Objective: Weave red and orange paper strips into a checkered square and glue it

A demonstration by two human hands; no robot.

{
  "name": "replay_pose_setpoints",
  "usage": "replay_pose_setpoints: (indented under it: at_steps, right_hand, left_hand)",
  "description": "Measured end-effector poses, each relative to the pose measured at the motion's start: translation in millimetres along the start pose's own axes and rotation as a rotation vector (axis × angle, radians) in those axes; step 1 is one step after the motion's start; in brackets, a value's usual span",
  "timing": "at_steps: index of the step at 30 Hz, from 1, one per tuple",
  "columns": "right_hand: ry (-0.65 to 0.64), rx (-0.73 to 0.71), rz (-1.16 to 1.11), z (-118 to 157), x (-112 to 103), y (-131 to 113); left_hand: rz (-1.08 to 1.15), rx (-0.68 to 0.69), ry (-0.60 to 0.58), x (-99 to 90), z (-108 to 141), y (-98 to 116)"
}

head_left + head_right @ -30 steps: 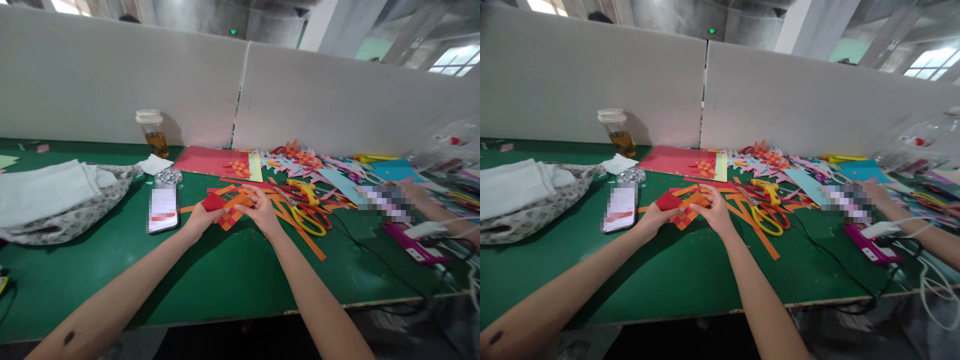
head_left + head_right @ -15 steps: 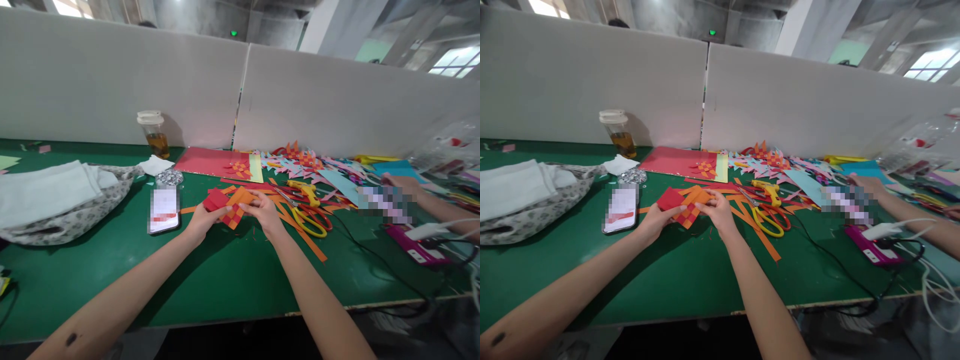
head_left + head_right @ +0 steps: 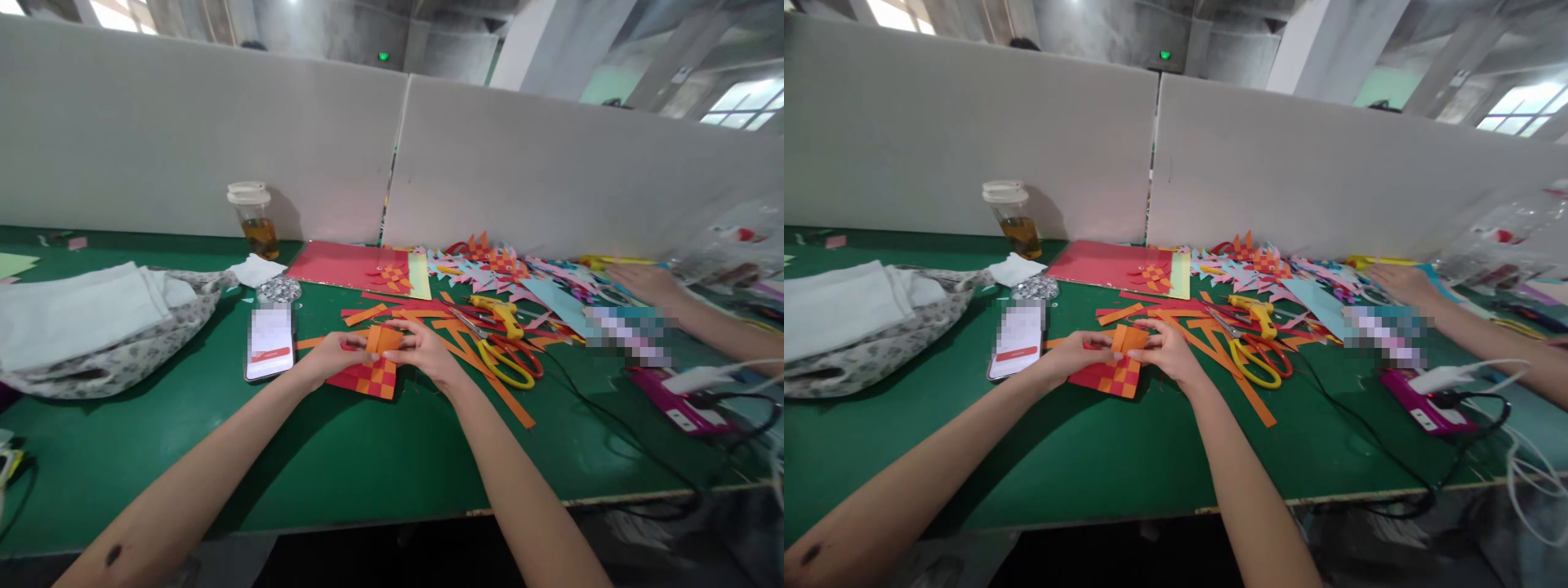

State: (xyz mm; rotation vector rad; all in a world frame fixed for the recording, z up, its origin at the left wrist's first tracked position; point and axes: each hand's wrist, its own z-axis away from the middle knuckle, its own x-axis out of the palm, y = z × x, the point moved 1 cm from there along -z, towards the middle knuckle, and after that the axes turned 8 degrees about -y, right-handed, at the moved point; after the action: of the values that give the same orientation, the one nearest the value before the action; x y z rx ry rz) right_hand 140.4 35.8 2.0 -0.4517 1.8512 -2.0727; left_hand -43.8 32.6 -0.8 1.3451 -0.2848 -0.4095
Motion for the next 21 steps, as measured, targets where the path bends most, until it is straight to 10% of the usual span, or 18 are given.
replay_pose_setpoints:
  at_steps: [21]
  right_hand:
    - [0.165,-0.087,0.111,-2,-2,0]
  left_hand:
    - [0.087,0.065,0.051,3.9,-3,-7]
